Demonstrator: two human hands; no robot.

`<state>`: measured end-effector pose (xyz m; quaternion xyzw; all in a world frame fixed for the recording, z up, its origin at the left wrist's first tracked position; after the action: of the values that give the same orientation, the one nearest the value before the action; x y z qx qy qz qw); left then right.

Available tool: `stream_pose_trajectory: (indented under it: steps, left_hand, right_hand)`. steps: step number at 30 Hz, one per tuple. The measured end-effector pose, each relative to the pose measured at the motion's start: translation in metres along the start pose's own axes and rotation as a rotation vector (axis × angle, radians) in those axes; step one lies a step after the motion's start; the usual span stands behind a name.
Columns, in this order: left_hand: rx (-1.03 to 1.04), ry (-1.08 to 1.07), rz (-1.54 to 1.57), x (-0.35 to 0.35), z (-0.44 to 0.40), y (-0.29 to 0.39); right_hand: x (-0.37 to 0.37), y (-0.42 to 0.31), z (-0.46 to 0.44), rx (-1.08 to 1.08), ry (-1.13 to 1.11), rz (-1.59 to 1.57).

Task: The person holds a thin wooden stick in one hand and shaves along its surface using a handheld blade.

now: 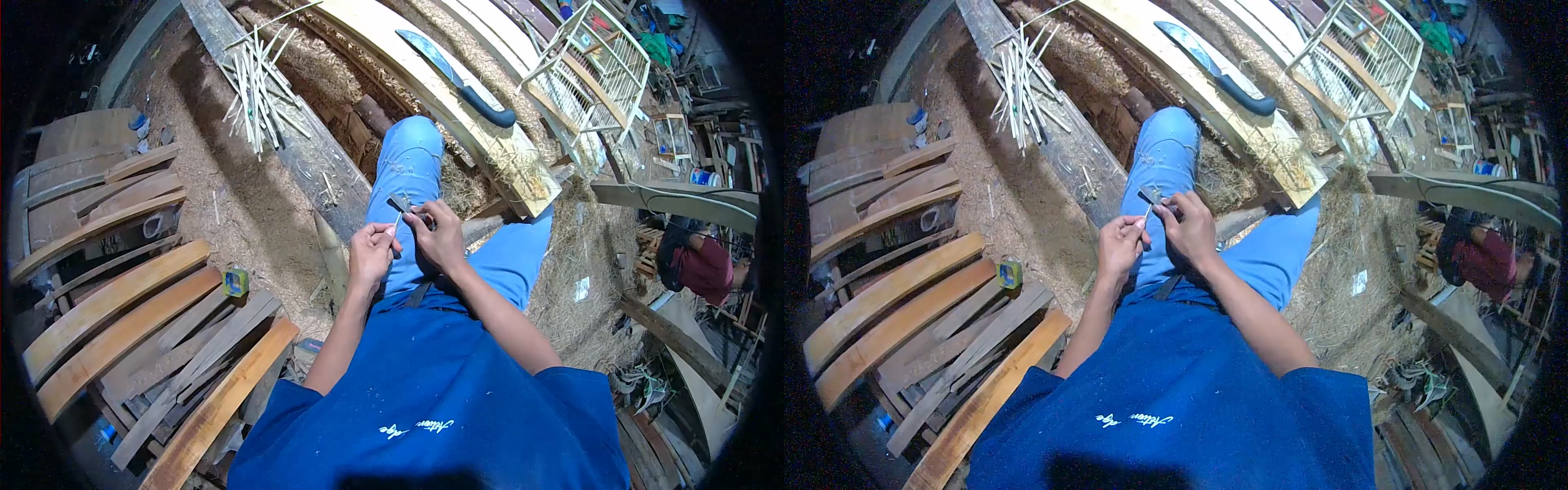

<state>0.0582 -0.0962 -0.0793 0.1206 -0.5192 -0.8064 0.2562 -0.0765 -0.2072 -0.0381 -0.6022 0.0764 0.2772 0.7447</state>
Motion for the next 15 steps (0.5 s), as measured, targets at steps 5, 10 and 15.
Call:
stream_pose_trajectory:
  steps: [5,10,15]
  left_hand:
    - [-0.022,0.009,0.028,0.004,-0.001,0.007]
    - [0.042,-0.017,0.057,0.019,-0.032,0.018]
    - [0.036,-0.039,0.000,0.021,-0.041,0.014]
  right_hand:
    - [-0.011,0.002,-0.019,0.025,0.092,0.025]
    - [-0.003,0.001,-0.013,-0.084,-0.025,-0.134]
    - [0.001,0.002,-0.013,-0.078,-0.094,-0.085]
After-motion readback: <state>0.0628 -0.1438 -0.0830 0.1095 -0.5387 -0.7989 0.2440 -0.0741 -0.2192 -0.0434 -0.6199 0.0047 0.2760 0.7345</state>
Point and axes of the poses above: each hand's wrist, its own z-axis away from the middle knuckle, its own x-axis out of the palm, y = z × x, the point moved 9 cm from there along -z, towards the middle knuckle, and after that the axes turned 14 degrees about x, right-handed, at the moved point
